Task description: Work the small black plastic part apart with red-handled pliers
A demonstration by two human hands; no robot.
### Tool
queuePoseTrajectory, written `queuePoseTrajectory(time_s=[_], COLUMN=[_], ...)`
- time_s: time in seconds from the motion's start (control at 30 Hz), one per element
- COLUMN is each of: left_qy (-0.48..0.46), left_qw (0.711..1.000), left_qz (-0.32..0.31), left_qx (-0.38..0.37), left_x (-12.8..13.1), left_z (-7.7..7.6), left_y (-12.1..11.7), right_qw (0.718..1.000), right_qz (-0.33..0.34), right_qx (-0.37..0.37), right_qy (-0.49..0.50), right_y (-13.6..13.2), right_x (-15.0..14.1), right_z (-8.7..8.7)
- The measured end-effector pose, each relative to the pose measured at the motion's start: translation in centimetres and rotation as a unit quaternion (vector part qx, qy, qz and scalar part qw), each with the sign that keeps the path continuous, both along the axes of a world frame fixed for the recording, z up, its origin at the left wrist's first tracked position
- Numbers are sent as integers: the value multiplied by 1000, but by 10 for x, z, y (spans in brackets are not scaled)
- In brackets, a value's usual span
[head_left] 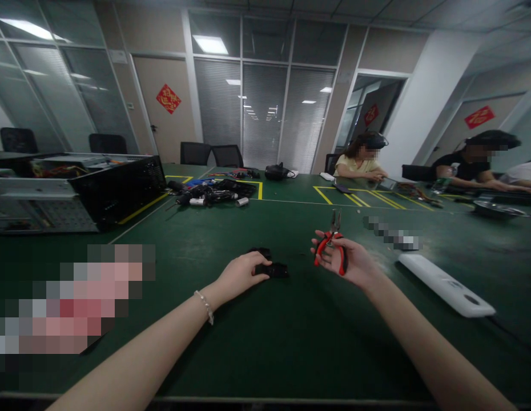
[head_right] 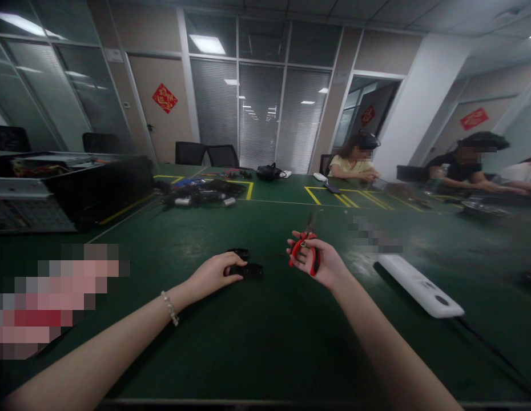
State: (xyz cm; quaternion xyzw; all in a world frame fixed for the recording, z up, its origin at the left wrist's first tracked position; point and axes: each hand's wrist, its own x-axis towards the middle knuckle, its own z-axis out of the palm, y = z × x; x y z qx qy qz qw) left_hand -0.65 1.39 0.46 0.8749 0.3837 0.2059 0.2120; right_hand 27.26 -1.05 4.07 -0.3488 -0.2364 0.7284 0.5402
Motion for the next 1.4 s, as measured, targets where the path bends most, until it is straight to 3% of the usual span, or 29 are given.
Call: queuePoseTrajectory(time_s=[0.2,0.33,0.53,0.87,1.23,1.4], left_qy=[7,11,7,4,9,16], left_qw=[1000,1000,1000,1000,1000,1000], left_qz=[9,11,6,7,9,14], left_qx=[-10,-20,-10,7,-5,-12], left_x=[0,0,0,0,-1,-1], left_z=[3,6,5,2,8,7], left_y=[-1,-4,-4,-4,-6,-6], right_qw=[996,997,997,999,998,999], right_qz=[-64,-61,-47,17,-52,-26], right_qx=[-23,-34,-43,-44,-26,24], right_qy=[56,43,-53,4,9,-6], right_y=[2,-3,-7,-8,-11,-12], right_x=[-5,-7,-7,-6,-4,-5], right_z=[-1,2,1,0,4,5])
